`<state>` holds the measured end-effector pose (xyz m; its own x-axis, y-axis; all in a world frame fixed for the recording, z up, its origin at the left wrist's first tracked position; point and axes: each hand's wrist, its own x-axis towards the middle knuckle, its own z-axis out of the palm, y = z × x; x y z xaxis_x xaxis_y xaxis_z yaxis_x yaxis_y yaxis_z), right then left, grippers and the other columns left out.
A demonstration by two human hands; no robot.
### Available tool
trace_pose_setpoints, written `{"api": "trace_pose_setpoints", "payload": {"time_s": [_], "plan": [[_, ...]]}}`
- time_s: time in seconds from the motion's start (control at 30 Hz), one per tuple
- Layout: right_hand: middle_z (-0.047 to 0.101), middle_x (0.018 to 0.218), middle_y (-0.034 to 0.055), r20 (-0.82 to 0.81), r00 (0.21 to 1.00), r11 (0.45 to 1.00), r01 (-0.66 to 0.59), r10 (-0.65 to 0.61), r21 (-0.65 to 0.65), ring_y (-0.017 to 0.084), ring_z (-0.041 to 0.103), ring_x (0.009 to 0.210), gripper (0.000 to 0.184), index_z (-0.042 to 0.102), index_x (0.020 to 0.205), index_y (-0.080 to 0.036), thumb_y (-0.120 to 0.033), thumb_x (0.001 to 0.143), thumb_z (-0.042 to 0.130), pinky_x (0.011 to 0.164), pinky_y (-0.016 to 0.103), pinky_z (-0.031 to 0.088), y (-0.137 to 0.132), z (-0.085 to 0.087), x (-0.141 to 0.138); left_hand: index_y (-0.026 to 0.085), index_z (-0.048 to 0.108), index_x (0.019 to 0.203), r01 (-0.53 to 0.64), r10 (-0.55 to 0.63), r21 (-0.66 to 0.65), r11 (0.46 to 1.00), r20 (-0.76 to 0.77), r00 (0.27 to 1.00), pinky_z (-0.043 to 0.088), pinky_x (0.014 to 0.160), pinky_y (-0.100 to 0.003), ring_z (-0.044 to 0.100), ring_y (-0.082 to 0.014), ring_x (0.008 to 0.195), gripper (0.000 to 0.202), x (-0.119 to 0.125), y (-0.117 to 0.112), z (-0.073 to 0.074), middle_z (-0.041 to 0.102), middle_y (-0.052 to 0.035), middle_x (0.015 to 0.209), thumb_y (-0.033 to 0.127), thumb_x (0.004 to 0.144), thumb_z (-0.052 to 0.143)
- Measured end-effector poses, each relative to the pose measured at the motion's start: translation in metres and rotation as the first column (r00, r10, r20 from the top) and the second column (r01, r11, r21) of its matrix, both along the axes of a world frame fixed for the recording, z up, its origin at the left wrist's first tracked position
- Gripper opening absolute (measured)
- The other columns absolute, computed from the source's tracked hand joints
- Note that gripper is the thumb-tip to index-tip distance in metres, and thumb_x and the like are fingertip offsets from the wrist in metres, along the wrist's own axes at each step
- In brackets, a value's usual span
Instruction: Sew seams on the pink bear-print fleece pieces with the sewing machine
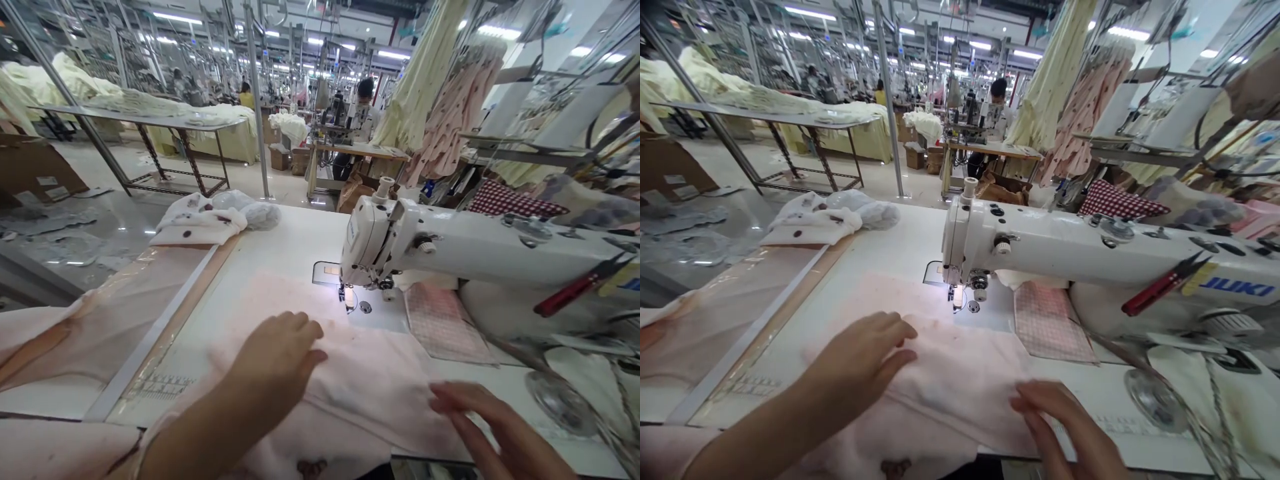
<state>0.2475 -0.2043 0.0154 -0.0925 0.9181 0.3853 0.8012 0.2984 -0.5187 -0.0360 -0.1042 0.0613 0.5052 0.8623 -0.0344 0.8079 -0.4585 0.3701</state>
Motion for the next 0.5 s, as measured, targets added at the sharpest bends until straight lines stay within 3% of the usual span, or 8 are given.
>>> {"api": "trace_pose_setpoints", "payload": {"time_s": [0.07, 0.13, 0.23, 0.33, 0.4, 0.43, 0.5], "plan": [[0.064, 0.099, 0.0047, 0.088, 0.983, 0.987, -0.159, 0.162, -0.034, 0.020, 0.059, 0.093, 0.027, 0.052, 0.114, -0.026, -0.022, 0.089, 0.043, 0.080, 0.035, 0.050, 0.039, 0.010, -0.014, 0.017, 0.062, 0.089, 0.066, -0.075, -0.070, 0.995, -0.140, 0.987, 0.044, 0.073, -0.037, 0.056, -0.0251, 0.086, 0.011, 0.016, -0.005, -0.002, 0.061, -0.0063, 0.092, 0.024, 0.084, 0.056], [0.063, 0.094, 0.0069, 0.151, 0.977, 0.983, -0.135, 0.153, -0.121, 0.023, 0.058, 0.090, 0.024, 0.058, 0.107, -0.022, -0.022, 0.087, 0.045, 0.078, 0.042, 0.048, 0.075, 0.012, -0.023, 0.016, 0.062, 0.088, 0.060, -0.082, -0.106, 0.993, -0.222, 0.972, 0.044, 0.071, -0.036, 0.056, -0.0257, 0.086, 0.012, 0.028, -0.007, -0.004, 0.062, -0.0070, 0.092, 0.024, 0.079, 0.064], [0.061, 0.081, 0.0050, 0.153, 0.969, 0.969, -0.167, 0.195, -0.181, 0.022, 0.057, 0.080, 0.013, 0.063, 0.081, -0.021, -0.023, 0.084, 0.050, 0.072, 0.040, 0.047, 0.106, 0.008, -0.029, 0.017, 0.062, 0.099, 0.075, -0.086, -0.076, 0.994, -0.160, 0.983, 0.044, 0.075, -0.037, 0.055, -0.0257, 0.090, 0.022, 0.037, -0.006, -0.008, 0.061, -0.0074, 0.097, 0.026, 0.079, 0.065], [0.062, 0.089, 0.0045, 0.088, 0.957, 0.951, -0.259, 0.276, -0.170, 0.019, 0.057, 0.089, 0.017, 0.059, 0.075, -0.021, -0.023, 0.086, 0.046, 0.078, 0.036, 0.046, 0.109, 0.010, -0.028, 0.015, 0.049, 0.124, 0.166, -0.166, -0.001, 0.986, -0.007, 0.986, 0.041, 0.086, -0.039, 0.051, -0.0269, 0.103, 0.048, 0.043, -0.003, -0.011, 0.058, -0.0100, 0.113, 0.029, 0.081, 0.063], [0.063, 0.086, 0.0036, 0.028, 0.958, 0.950, -0.277, 0.284, -0.142, 0.017, 0.059, 0.083, 0.017, 0.057, 0.080, -0.022, -0.025, 0.088, 0.043, 0.074, 0.031, 0.048, 0.102, 0.020, -0.020, 0.013, 0.043, 0.131, 0.188, -0.188, 0.006, 0.982, 0.082, 0.979, 0.040, 0.089, -0.039, 0.050, -0.0268, 0.107, 0.055, 0.044, 0.001, -0.010, 0.057, -0.0113, 0.118, 0.030, 0.082, 0.061], [0.063, 0.082, 0.0030, -0.001, 0.962, 0.954, -0.270, 0.272, -0.127, 0.016, 0.060, 0.078, 0.018, 0.057, 0.082, -0.022, -0.028, 0.089, 0.042, 0.068, 0.029, 0.049, 0.098, 0.026, -0.012, 0.014, 0.048, 0.127, 0.191, -0.187, -0.016, 0.982, 0.132, 0.973, 0.041, 0.086, -0.037, 0.052, -0.0256, 0.103, 0.049, 0.043, 0.003, -0.009, 0.060, -0.0099, 0.113, 0.030, 0.083, 0.060], [0.064, 0.077, 0.0021, -0.102, 0.968, 0.968, -0.236, 0.227, -0.088, 0.015, 0.061, 0.069, 0.018, 0.059, 0.088, -0.024, -0.035, 0.089, 0.044, 0.059, 0.026, 0.050, 0.087, 0.042, 0.009, 0.017, 0.065, 0.101, 0.174, -0.144, -0.087, 0.981, 0.272, 0.951, 0.044, 0.073, -0.030, 0.059, -0.0203, 0.082, 0.025, 0.035, 0.007, -0.006, 0.066, -0.0045, 0.088, 0.033, 0.083, 0.059]]}}
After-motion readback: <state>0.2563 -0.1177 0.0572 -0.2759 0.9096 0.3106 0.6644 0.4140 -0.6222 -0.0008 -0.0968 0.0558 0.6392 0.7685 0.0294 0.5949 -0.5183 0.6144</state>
